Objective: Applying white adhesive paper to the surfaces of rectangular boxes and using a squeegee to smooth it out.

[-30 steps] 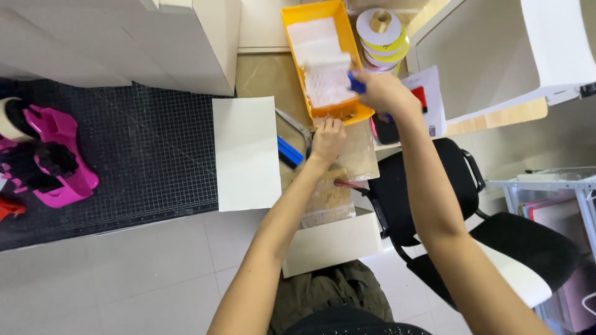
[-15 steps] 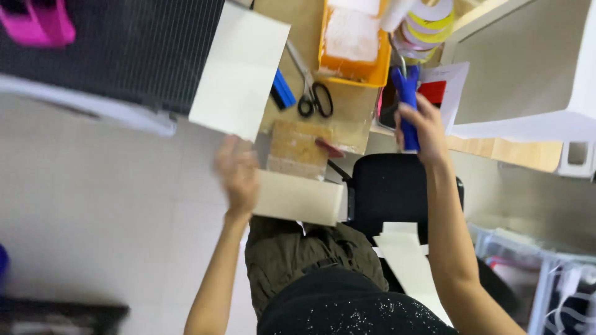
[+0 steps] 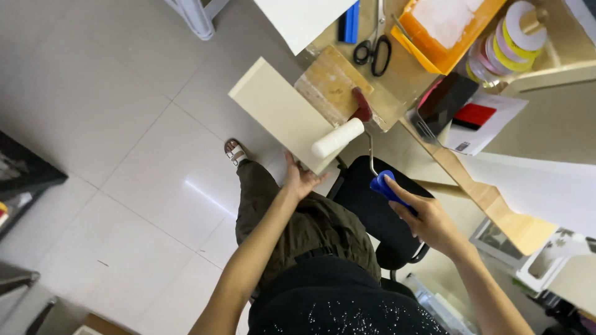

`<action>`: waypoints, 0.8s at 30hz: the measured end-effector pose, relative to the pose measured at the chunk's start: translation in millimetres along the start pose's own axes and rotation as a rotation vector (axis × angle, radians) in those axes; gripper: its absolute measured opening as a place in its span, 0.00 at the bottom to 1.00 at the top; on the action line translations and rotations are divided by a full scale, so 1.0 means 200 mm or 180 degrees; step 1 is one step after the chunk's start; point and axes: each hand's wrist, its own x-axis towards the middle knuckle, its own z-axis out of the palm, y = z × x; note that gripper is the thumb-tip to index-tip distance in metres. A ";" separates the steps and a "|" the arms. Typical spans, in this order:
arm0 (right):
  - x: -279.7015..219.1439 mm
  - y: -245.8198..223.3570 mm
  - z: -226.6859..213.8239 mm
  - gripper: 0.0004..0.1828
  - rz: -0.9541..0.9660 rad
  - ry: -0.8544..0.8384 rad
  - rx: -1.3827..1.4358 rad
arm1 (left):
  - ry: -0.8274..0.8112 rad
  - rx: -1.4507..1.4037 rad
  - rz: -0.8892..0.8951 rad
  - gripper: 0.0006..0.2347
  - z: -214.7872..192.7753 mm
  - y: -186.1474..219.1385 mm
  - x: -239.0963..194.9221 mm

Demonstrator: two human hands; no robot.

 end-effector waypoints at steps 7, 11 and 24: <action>0.10 -0.24 0.02 0.25 -0.0551 -0.0194 -0.1987 | -0.0014 0.0119 0.0027 0.39 -0.11 0.11 0.13; 0.42 -0.65 0.11 0.27 -0.0498 -0.0368 -0.2149 | -0.0134 0.0214 0.0106 0.38 -0.15 0.17 0.15; 0.28 -0.29 0.11 0.32 -0.0996 -0.0032 -0.1958 | -0.0146 0.0497 0.0129 0.42 -0.23 0.25 0.17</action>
